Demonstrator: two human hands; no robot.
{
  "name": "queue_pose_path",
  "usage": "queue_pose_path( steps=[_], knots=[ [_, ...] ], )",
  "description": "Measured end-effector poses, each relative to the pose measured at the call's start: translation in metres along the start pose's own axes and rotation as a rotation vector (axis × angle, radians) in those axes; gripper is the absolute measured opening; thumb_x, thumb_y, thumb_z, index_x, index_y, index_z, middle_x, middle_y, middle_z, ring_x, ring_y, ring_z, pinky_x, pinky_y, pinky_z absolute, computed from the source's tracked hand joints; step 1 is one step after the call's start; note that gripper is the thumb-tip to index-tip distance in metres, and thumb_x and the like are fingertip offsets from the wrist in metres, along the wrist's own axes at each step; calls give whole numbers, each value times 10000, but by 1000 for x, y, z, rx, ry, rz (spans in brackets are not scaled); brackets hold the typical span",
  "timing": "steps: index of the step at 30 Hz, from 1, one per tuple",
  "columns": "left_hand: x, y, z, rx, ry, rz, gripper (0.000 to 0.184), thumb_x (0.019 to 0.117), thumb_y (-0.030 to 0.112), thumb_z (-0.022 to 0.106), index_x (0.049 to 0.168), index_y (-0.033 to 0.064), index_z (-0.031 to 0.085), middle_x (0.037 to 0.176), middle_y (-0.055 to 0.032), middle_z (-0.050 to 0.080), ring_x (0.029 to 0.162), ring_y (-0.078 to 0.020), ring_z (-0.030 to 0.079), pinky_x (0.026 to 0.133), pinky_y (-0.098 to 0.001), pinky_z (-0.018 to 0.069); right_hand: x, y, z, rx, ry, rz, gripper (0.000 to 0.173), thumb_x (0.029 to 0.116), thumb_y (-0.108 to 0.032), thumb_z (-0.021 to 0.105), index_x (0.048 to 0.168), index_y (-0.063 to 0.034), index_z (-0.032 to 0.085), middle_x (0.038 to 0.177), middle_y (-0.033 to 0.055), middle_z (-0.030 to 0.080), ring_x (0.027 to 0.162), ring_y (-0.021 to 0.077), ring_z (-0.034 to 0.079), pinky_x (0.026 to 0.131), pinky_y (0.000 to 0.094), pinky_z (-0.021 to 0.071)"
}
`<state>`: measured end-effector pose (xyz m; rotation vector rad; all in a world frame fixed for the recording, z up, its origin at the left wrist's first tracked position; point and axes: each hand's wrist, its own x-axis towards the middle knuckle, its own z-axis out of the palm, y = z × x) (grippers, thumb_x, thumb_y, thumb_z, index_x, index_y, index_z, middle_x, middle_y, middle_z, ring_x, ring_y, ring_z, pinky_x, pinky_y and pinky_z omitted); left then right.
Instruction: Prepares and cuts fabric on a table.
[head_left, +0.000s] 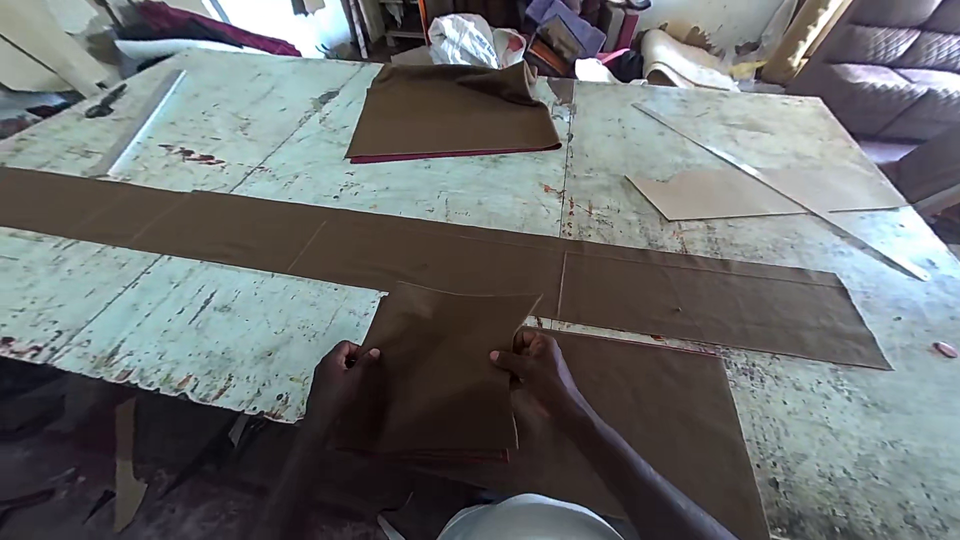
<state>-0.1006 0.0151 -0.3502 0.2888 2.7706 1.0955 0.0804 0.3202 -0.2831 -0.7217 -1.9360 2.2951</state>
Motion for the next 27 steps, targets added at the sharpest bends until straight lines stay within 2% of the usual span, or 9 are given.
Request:
queue_pose_path(
  steps=[3, 6, 11, 13, 16, 17, 21, 24, 27],
  knots=[
    [-4, -3, 2, 25, -79, -60, 357, 1009, 364, 642, 1056, 10, 629, 879, -181, 645, 807, -341, 632, 744, -594, 508, 2, 14, -6, -93, 10, 6, 221, 907, -169, 774, 960, -8, 631, 767, 143, 673, 604, 235, 655, 538, 383, 565],
    [5, -22, 16, 37, -143, -79, 404, 1028, 361, 606, 1210, 1, 627, 1019, -214, 682, 946, -365, 666, 874, -615, 520, -1, 18, -11, -137, 0, 4, 213, 944, -220, 721, 978, -34, 622, 762, 123, 641, 601, 212, 612, 540, 368, 530],
    [0, -21, 15, -20, -59, -44, 311, 1035, 299, 608, 1151, 15, 657, 976, -188, 686, 903, -331, 665, 827, -601, 528, 6, 58, -29, -76, 66, 52, 277, 975, -218, 704, 1140, -16, 610, 847, 131, 688, 690, 236, 677, 632, 397, 591],
    [-1, -26, 18, 76, -22, -12, 348, 1016, 322, 639, 1137, -4, 666, 1038, -228, 675, 980, -390, 651, 871, -643, 506, -8, 74, -49, -196, 110, 43, 408, 982, -295, 698, 1298, -62, 587, 999, 92, 722, 844, 199, 714, 761, 389, 611],
    [5, -44, 25, 181, 40, 54, 430, 968, 348, 699, 1136, -48, 688, 1386, -324, 515, 1292, -546, 457, 1037, -740, 363, -38, 107, -92, -531, 250, -109, 504, 968, -421, 661, 1355, -100, 616, 1271, 66, 670, 1177, 186, 644, 1016, 410, 542],
    [5, -46, 26, 183, 41, 42, 441, 965, 356, 702, 1135, -51, 684, 1400, -327, 499, 1306, -547, 441, 1042, -740, 355, -49, 118, -102, -618, 282, -176, 527, 970, -446, 642, 1380, -115, 621, 1353, 69, 639, 1260, 212, 598, 1067, 432, 504],
    [2, -17, 8, 107, -66, -68, 358, 974, 328, 702, 1071, -13, 655, 1020, -244, 662, 953, -401, 640, 844, -660, 498, -75, 131, -91, -853, 188, -473, 554, 1003, -503, 579, 1466, -198, 577, 1602, 46, 436, 1506, 244, 358, 1206, 473, 378],
    [4, 25, -20, 25, -138, -10, 269, 968, 224, 714, 1043, -25, 646, 923, -210, 651, 840, -338, 622, 765, -598, 507, -61, 119, -56, -996, -39, -666, 585, 1031, -588, 471, 1522, -273, 500, 1662, 44, 338, 1561, 261, 237, 1270, 496, 254],
    [-3, 81, -42, -61, -164, 128, 203, 945, 190, 715, 986, 10, 632, 838, -133, 638, 736, -245, 618, 669, -481, 533, -32, 131, -31, -1100, -328, -632, 655, 1019, -636, 448, 1546, -248, 455, 1664, 72, 330, 1557, 287, 242, 1266, 523, 200]
  ],
)
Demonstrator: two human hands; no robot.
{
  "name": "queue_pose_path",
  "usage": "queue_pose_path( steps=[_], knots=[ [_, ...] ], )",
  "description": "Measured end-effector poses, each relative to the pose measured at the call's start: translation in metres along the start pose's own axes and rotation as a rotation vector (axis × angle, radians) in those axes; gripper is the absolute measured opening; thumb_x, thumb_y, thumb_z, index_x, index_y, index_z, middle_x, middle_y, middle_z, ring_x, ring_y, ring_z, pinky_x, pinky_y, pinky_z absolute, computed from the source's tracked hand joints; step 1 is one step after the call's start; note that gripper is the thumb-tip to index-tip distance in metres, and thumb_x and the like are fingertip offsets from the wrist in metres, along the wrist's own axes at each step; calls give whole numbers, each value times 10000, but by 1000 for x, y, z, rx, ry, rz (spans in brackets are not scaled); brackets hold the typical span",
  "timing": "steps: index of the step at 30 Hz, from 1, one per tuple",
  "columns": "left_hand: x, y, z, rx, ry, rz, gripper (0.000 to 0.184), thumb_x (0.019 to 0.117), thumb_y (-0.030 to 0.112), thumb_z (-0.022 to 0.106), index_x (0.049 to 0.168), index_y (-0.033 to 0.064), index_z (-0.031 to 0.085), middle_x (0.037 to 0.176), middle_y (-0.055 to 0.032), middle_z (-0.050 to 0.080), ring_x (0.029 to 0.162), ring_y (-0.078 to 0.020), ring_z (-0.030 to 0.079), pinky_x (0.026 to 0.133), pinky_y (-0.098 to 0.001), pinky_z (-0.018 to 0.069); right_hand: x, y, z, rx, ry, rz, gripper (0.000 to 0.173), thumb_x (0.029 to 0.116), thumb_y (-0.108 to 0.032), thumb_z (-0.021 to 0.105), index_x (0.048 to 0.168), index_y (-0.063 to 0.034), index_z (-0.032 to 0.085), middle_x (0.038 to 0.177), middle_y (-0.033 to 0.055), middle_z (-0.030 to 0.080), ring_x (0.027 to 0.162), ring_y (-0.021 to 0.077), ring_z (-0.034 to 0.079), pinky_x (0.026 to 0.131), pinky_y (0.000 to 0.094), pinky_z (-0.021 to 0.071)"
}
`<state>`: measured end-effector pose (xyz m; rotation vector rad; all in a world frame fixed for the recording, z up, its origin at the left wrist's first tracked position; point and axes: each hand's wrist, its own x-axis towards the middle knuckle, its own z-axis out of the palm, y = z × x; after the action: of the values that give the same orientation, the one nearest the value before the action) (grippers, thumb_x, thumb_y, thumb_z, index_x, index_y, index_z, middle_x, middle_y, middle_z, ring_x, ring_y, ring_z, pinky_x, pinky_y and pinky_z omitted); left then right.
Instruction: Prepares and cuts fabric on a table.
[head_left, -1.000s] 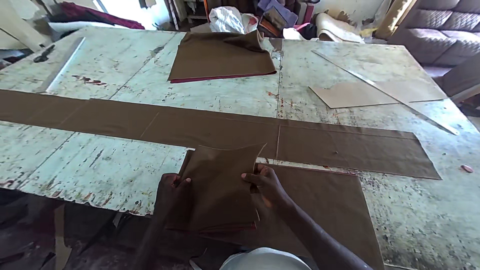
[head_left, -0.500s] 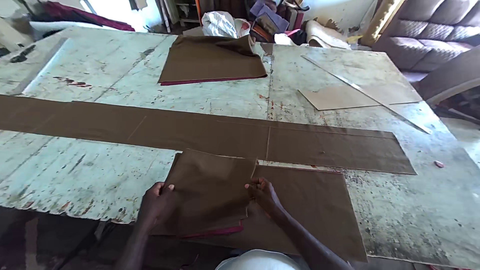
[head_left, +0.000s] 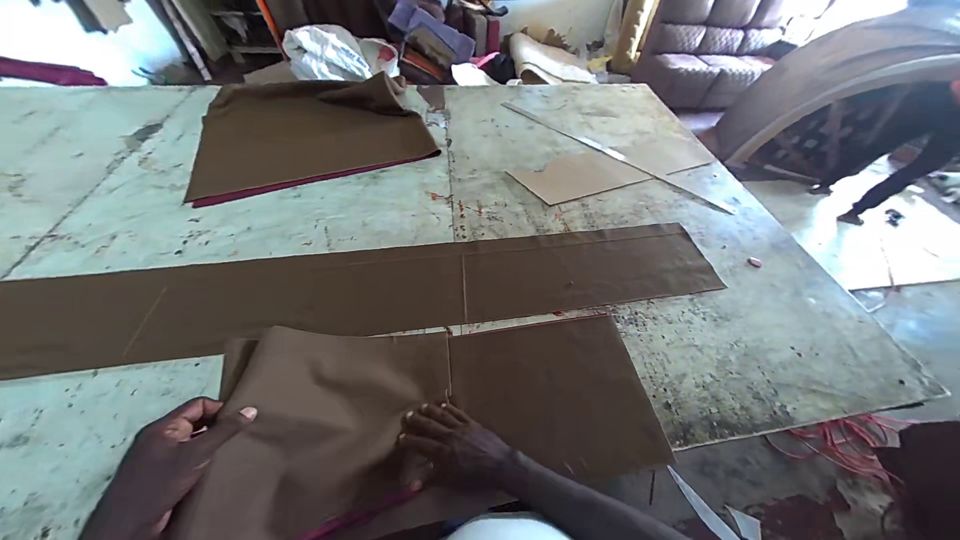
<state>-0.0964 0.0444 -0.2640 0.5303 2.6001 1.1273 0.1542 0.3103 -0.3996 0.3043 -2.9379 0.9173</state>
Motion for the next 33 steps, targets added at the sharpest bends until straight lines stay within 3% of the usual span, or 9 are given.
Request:
queue_pose_path(
  steps=[4, 8, 11, 14, 17, 20, 26, 29, 33],
  knots=[
    [-28, 102, 16, -36, -51, 214, 230, 858, 265, 729, 957, 78, 640, 834, -40, 658, 706, -153, 647, 619, -349, 567, 4, 2, 1, 226, -16, 23, 540, 1032, -536, 520, 1392, -147, 620, 1602, 95, 433, 1522, 295, 321, 1249, 512, 245],
    [-63, 176, 94, -149, -337, 456, 353, 902, 399, 715, 1155, 156, 671, 898, 2, 706, 675, -138, 671, 586, -346, 605, -37, 0, -31, 1084, 466, 290, 549, 1106, -379, 367, 1366, 54, 584, 1340, 135, 661, 1237, 200, 631, 1088, 402, 501],
    [-65, 191, 164, -197, -709, 519, 622, 957, 542, 640, 1504, 294, 478, 1372, 69, 630, 1140, -116, 663, 958, -372, 584, -85, 7, -62, 1434, 878, 577, 770, 1018, -694, 258, 1283, -64, 614, 1112, 54, 732, 1018, 127, 694, 892, 362, 592],
    [-45, 143, 218, -66, -548, 558, 607, 986, 523, 584, 1506, 220, 505, 1593, 4, 438, 1475, -188, 401, 1190, -487, 390, -133, 45, -64, 1268, 931, 754, 712, 1078, -571, 227, 1406, -20, 537, 1269, 113, 677, 1147, 142, 652, 999, 359, 548],
    [-34, 77, 243, 40, -262, 458, 653, 939, 480, 642, 1476, 122, 540, 1629, -181, 343, 1514, -386, 302, 1198, -621, 304, -146, 60, -61, 1259, 832, 857, 482, 996, -243, 650, 1411, -29, 527, 1230, 147, 683, 1077, 228, 690, 933, 415, 591],
    [-38, 45, 249, -34, -138, 324, 870, 874, 608, 654, 1536, 88, 437, 1593, -199, 387, 1461, -368, 388, 1153, -576, 378, -138, 55, -75, 1212, 793, 849, 496, 884, -33, 690, 1368, -72, 584, 1175, 126, 710, 1024, 228, 706, 879, 423, 606],
    [-51, 56, 258, -212, -164, 104, 1016, 863, 551, 703, 1619, 89, 206, 1481, -210, 490, 1268, -296, 572, 1012, -497, 516, -145, 74, -96, 846, 793, 923, 504, 901, -50, 666, 1392, -137, 592, 1149, 117, 716, 993, 232, 706, 854, 434, 597],
    [-49, 50, 265, -130, -183, 70, 1145, 807, 640, 725, 1628, 74, 161, 1502, -225, 470, 1300, -326, 555, 1044, -533, 495, -156, 70, -92, 168, 540, 1007, 612, 948, -148, 618, 1539, -164, 463, 1558, 88, 467, 1406, 272, 480, 1134, 476, 444],
    [-44, 52, 267, -86, -178, 2, 1127, 783, 564, 791, 1614, 69, 212, 1459, -251, 511, 1275, -365, 569, 1043, -583, 476, -151, 57, -65, -41, 524, 717, 460, 1040, -334, 518, 1474, -186, 554, 1621, 56, 404, 1518, 243, 334, 1242, 470, 305]
  ],
)
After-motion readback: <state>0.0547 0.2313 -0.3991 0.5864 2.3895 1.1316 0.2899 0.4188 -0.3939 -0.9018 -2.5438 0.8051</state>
